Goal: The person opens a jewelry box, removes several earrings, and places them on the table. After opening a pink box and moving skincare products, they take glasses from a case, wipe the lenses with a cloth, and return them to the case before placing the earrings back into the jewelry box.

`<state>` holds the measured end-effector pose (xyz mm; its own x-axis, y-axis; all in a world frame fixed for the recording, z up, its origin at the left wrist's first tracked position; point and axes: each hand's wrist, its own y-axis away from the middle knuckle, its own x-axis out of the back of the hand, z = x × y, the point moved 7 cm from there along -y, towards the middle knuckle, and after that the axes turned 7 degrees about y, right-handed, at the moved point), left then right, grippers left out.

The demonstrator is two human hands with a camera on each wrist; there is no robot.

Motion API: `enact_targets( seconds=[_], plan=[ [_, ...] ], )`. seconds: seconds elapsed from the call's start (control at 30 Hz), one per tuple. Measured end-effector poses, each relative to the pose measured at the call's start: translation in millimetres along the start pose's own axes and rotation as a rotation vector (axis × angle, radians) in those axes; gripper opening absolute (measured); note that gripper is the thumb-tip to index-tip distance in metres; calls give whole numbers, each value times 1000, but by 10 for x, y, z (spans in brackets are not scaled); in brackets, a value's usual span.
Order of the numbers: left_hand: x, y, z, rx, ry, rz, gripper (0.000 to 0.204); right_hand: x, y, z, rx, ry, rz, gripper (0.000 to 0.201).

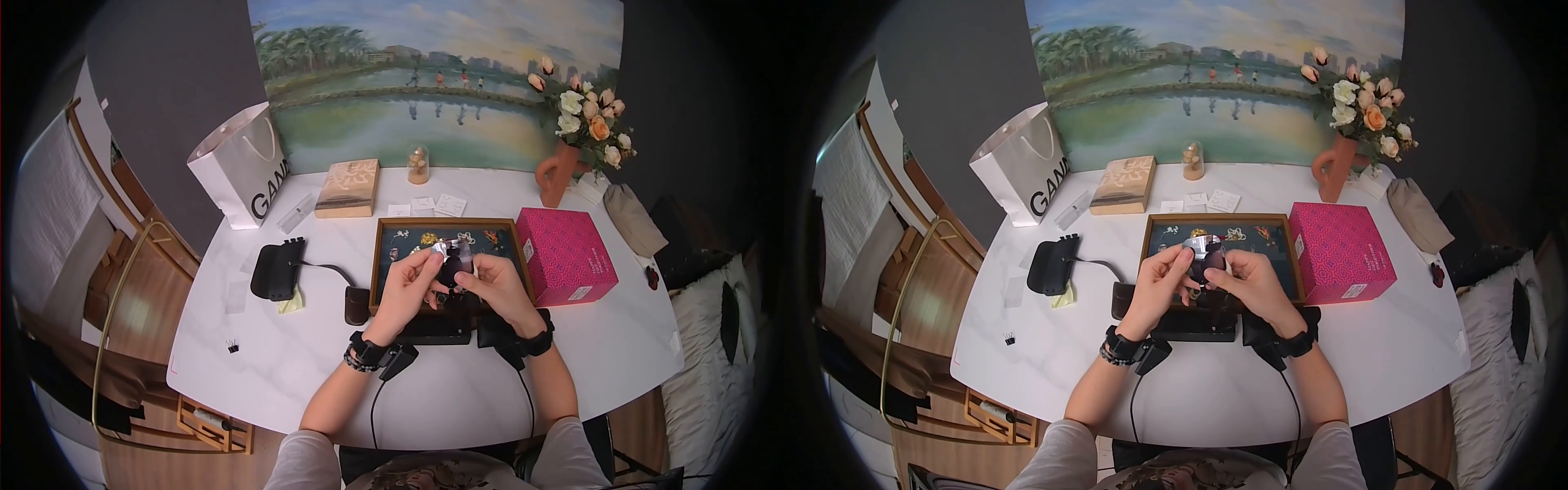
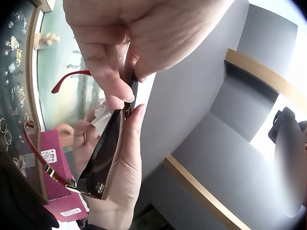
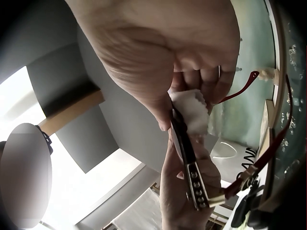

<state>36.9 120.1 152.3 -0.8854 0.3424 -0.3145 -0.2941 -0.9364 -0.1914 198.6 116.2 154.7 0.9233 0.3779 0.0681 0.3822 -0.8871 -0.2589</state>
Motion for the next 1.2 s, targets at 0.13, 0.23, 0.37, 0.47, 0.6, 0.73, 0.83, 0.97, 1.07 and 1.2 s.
enact_targets(
  seconds=[0.13,0.23,0.37,0.47,0.6,0.73,0.83,0.97,1.07,1.2],
  plan=[
    [-4,-1,-20,3,18,8,35,32,30,-25,-53,-40,79,17],
    [18,-14,-51,-8,39,10,35,-9,14,-16,-110,-80,40,16],
    [20,-13,-50,8,13,-16,34,-29,16,-70,-65,-56,-11,17],
    [6,-7,-43,-23,1,2,33,-7,16,-103,-62,-51,67,18],
    [47,-42,-77,-55,-15,7,33,-8,-8,-22,-90,-64,56,17],
    [35,-28,-82,-40,0,11,31,8,-16,38,-74,-54,22,20],
    [11,-15,-60,-34,2,36,30,3,7,-76,-71,-31,114,24],
    [-44,15,-72,-89,-123,38,31,-14,-10,-90,-68,-201,105,26],
    [-94,51,-48,-108,-108,48,35,-22,-1,-89,-72,-326,105,26],
    [-34,9,-65,-113,-129,34,36,40,-18,8,-66,-223,106,25]
  ],
)
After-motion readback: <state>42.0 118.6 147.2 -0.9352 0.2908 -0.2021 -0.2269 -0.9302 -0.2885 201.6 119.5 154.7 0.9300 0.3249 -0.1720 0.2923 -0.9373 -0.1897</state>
